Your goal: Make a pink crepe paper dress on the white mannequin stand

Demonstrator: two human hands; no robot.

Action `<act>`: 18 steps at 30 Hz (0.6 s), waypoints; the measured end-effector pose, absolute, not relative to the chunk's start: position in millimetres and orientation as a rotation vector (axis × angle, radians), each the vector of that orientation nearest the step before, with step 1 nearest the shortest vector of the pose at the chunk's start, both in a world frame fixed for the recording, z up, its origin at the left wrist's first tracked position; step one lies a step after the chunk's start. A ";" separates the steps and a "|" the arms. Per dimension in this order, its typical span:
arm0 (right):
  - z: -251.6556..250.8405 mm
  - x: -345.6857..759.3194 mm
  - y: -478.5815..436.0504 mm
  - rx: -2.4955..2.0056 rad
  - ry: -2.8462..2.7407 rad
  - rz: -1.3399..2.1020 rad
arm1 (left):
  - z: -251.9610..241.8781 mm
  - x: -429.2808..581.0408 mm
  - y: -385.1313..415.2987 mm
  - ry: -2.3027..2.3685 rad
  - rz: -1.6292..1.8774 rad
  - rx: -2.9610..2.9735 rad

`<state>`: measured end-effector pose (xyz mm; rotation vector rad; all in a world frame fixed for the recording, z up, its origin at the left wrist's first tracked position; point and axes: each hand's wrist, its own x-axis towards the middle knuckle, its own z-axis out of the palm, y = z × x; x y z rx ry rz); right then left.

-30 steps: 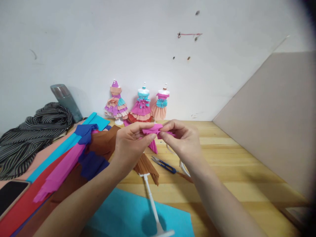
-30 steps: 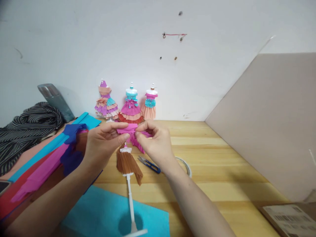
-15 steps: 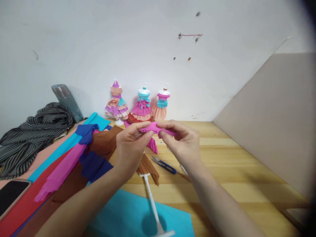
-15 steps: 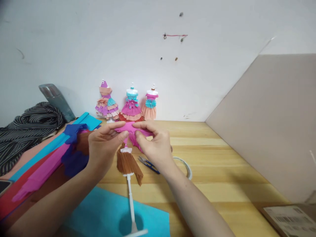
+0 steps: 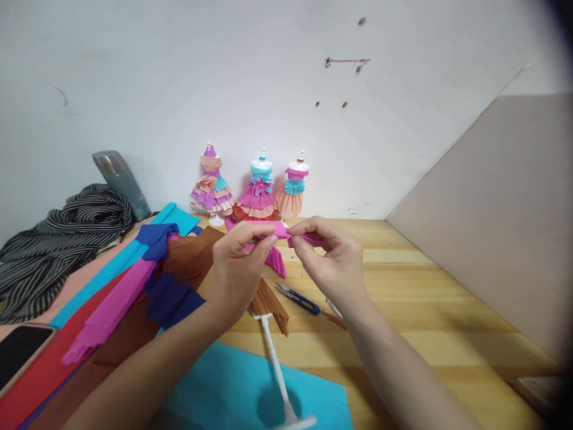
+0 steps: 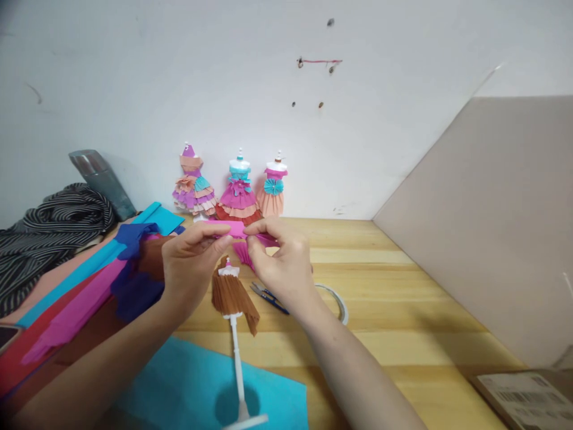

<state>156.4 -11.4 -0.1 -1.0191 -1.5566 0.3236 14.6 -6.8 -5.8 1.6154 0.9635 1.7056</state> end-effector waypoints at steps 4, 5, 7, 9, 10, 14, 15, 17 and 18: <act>-0.9 154.4 -11.2 -1.050 -1.520 0.372 | -9.8 15.2 -6.5 1.006 1.694 1.591; -0.5 153.9 -11.2 -1.054 -1.495 0.410 | -10.5 15.2 -6.4 1.020 1.682 1.586; 0.7 153.3 -11.3 -1.050 -1.436 0.503 | -11.2 15.3 -6.2 1.032 1.675 1.581; 1.9 153.2 -11.5 -1.029 -1.386 0.586 | -10.6 15.8 -6.4 1.017 1.676 1.551; 2.3 153.3 -11.5 -1.012 -1.364 0.614 | -9.8 16.2 -6.6 1.002 1.679 1.524; 2.0 154.1 -11.0 -0.938 -1.314 0.645 | -4.4 18.2 -7.7 0.902 1.666 1.377; 1.7 154.3 -10.9 -0.926 -1.310 0.645 | -3.1 18.7 -7.9 0.873 1.653 1.343; 1.3 154.6 -10.6 -0.914 -1.307 0.642 | -1.1 19.3 -8.1 0.828 1.632 1.295; 1.2 154.8 -10.6 -0.917 -1.309 0.638 | -0.6 19.5 -8.1 0.814 1.628 1.283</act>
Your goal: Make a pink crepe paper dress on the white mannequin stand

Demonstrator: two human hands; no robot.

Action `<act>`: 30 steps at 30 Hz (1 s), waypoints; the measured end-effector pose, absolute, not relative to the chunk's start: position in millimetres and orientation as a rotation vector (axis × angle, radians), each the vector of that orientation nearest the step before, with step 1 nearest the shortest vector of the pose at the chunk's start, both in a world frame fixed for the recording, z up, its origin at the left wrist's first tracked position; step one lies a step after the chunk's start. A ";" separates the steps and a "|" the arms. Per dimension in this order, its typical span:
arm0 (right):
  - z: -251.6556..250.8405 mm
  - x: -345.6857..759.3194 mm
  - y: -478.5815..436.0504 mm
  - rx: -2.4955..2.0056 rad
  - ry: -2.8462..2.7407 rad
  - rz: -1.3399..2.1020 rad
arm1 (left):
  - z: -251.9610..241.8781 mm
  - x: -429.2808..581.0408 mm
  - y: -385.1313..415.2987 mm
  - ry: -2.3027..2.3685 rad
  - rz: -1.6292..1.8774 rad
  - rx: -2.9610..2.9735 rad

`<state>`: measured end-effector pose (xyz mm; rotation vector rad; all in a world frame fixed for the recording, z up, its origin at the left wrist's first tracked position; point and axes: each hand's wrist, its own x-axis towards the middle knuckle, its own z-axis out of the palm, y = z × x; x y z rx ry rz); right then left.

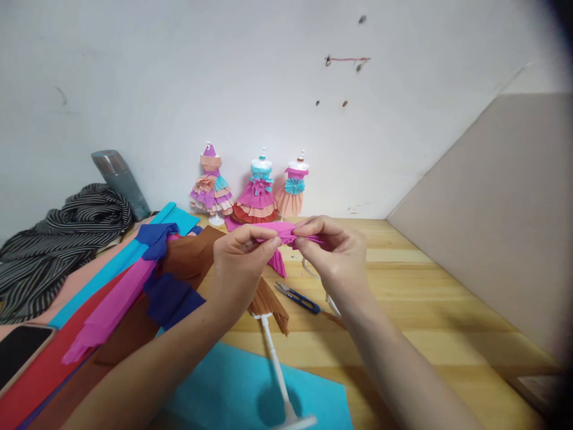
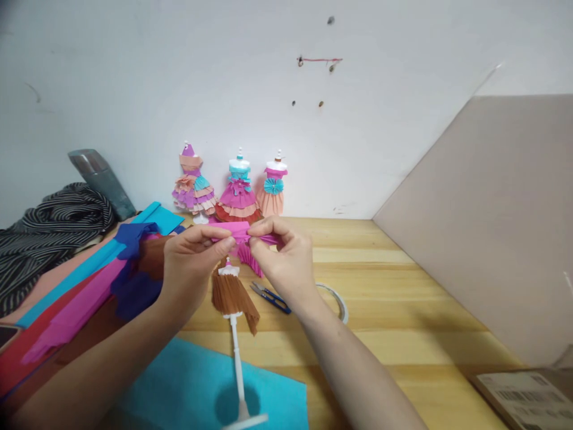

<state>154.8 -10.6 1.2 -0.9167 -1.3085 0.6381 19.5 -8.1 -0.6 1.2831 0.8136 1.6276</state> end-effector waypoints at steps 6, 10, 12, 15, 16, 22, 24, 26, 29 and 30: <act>0.3 154.6 -10.6 -0.921 -1.330 0.585 | -2.1 19.2 -7.8 0.807 1.647 1.292; -1.1 154.0 -11.5 -0.909 -1.347 0.539 | -5.4 18.7 -7.9 0.815 1.699 1.354; -1.4 153.8 -12.2 -0.916 -1.368 0.518 | -6.7 18.7 -7.8 0.823 1.714 1.397; -1.2 153.8 -12.9 -0.931 -1.406 0.490 | -8.4 19.3 -7.6 0.845 1.748 1.419; -1.1 153.8 -13.0 -0.931 -1.422 0.481 | -9.1 19.6 -7.4 0.846 1.764 1.416; -0.5 153.7 -13.1 -0.975 -1.450 0.469 | -14.9 19.3 -5.2 0.916 1.817 1.501; -0.6 153.8 -13.2 -0.987 -1.438 0.473 | -15.9 18.7 -4.1 0.938 1.829 1.536; -1.0 154.2 -13.3 -0.983 -1.430 0.465 | -16.0 18.2 -3.1 0.932 1.828 1.549; -1.9 155.0 -12.7 -0.986 -1.424 0.459 | -14.8 17.7 -2.2 0.923 1.808 1.552; -2.3 155.2 -12.4 -0.995 -1.419 0.462 | -14.2 17.5 -2.0 0.921 1.801 1.549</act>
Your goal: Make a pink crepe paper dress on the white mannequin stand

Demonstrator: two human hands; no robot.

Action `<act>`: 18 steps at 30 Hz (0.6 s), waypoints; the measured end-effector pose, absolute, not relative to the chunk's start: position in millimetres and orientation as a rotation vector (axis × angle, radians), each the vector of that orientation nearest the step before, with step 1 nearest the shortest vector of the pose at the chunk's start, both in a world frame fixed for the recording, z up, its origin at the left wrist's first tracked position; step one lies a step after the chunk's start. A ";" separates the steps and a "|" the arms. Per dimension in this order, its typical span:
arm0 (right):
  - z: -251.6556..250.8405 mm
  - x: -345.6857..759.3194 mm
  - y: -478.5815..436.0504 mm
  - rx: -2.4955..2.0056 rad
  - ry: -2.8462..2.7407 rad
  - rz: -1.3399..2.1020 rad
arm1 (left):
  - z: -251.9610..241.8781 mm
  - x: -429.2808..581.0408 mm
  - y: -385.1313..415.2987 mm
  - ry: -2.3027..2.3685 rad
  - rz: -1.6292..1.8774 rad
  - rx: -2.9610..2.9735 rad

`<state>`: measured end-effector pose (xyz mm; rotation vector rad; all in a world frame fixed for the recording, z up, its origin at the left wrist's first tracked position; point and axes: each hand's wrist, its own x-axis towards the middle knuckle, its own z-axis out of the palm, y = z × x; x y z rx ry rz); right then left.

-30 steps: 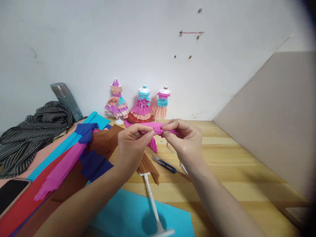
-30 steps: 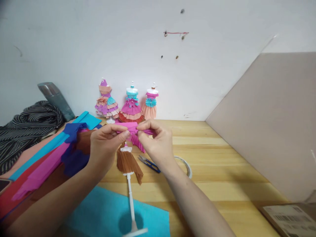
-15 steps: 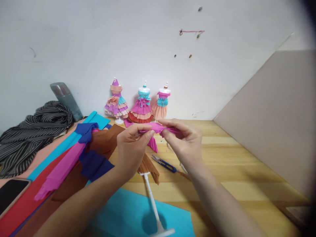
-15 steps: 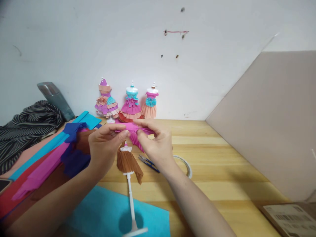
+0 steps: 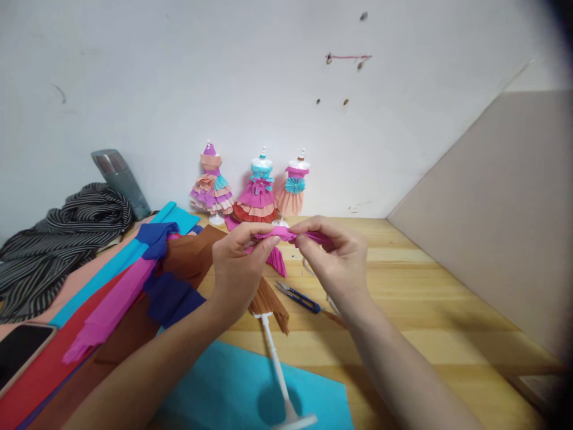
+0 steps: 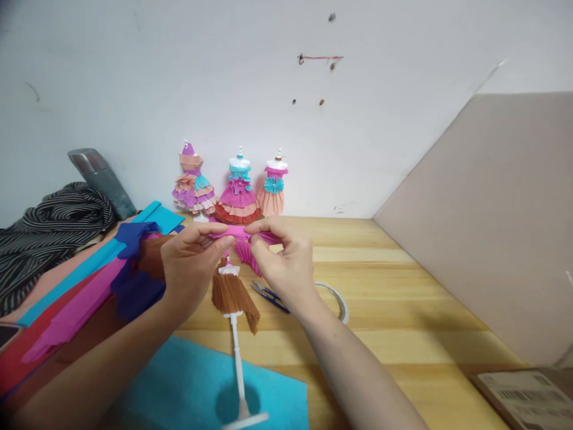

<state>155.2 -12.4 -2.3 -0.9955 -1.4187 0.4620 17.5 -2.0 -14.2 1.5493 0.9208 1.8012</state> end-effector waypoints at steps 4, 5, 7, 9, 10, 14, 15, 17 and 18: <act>-3.8 155.2 -10.8 -1.031 -1.399 0.487 | -12.2 16.5 -1.1 0.937 1.780 1.566; -3.9 155.0 -10.5 -1.036 -1.393 0.493 | -11.9 16.2 -0.9 0.956 1.779 1.580; -3.4 154.4 -10.5 -1.046 -1.379 0.508 | -11.5 15.7 -0.8 0.987 1.779 1.601; -1.7 153.8 -11.0 -1.048 -1.362 0.533 | -11.2 15.5 -1.2 0.998 1.781 1.599; -0.4 153.5 -11.4 -1.043 -1.353 0.551 | -11.0 15.4 -1.6 0.999 1.778 1.593; 4.6 153.8 -12.5 -1.008 -1.325 0.651 | -9.4 15.6 -4.5 1.005 1.763 1.572; 5.3 154.1 -12.5 -1.003 -1.320 0.668 | -8.8 15.6 -5.3 1.004 1.764 1.566; 5.8 154.7 -11.9 -0.996 -1.310 0.676 | -7.4 15.8 -6.4 0.997 1.769 1.549; 5.6 155.0 -11.5 -0.988 -1.305 0.670 | -6.6 16.0 -6.8 0.993 1.772 1.539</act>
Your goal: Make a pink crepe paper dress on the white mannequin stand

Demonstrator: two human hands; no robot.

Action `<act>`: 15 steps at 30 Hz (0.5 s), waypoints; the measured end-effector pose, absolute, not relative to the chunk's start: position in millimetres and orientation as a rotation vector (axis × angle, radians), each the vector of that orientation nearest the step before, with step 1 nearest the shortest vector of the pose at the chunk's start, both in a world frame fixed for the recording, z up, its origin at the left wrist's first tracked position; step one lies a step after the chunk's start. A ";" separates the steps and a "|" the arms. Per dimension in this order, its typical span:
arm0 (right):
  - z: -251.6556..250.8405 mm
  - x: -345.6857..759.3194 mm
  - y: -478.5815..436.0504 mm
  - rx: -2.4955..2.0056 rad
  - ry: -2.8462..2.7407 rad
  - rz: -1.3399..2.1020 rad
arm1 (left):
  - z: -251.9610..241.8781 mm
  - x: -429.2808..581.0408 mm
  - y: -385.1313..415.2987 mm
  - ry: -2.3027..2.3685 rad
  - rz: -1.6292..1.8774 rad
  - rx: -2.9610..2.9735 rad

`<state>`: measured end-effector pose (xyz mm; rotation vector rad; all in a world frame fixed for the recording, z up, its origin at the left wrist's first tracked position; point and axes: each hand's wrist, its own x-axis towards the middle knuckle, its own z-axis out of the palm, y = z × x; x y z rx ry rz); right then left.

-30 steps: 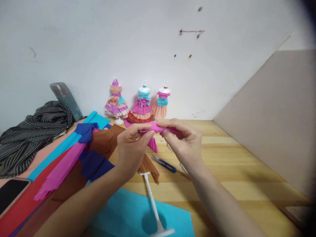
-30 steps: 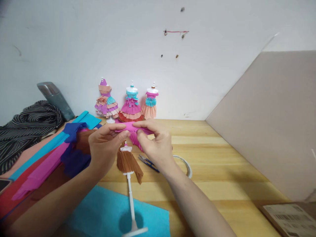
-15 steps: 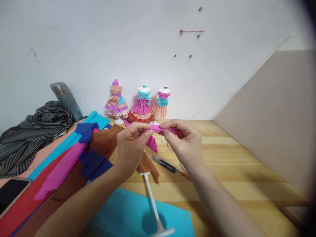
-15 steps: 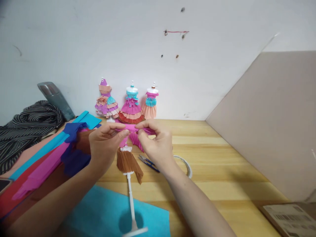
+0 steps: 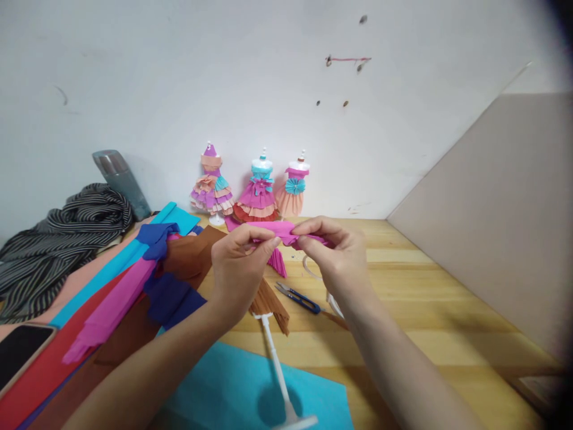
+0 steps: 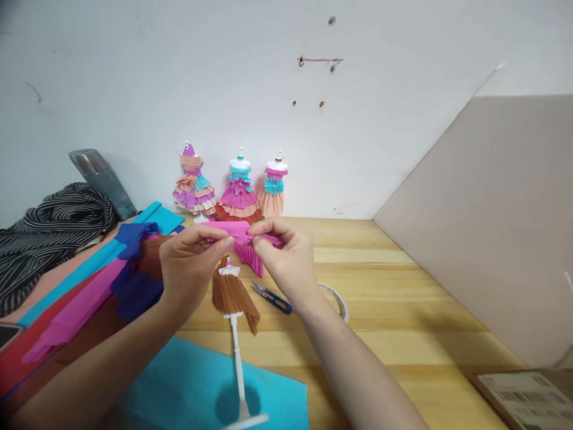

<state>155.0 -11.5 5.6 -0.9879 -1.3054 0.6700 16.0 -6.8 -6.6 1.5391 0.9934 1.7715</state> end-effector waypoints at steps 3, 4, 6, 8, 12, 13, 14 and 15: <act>4.4 155.0 -10.4 -0.951 -1.289 0.661 | -4.7 16.5 -7.7 0.973 1.766 1.502; 3.9 154.8 -10.2 -0.940 -1.280 0.666 | -4.3 16.7 -8.1 0.957 1.764 1.486; 3.1 154.5 -9.9 -0.927 -1.258 0.682 | -4.0 17.1 -8.8 0.919 1.760 1.454; 2.2 154.4 -9.5 -0.925 -1.246 0.690 | -4.2 17.3 -9.5 0.891 1.769 1.439; -0.5 154.7 -8.0 -0.907 -1.257 0.649 | -5.2 17.6 -9.2 0.902 1.787 1.437; -1.2 154.7 -7.9 -0.905 -1.266 0.631 | -5.4 17.7 -9.0 0.908 1.794 1.437; -1.9 154.6 -8.1 -0.906 -1.275 0.612 | -5.6 17.8 -8.9 0.914 1.801 1.435; -2.5 154.3 -8.6 -0.910 -1.287 0.594 | -5.8 17.9 -8.8 0.916 1.806 1.431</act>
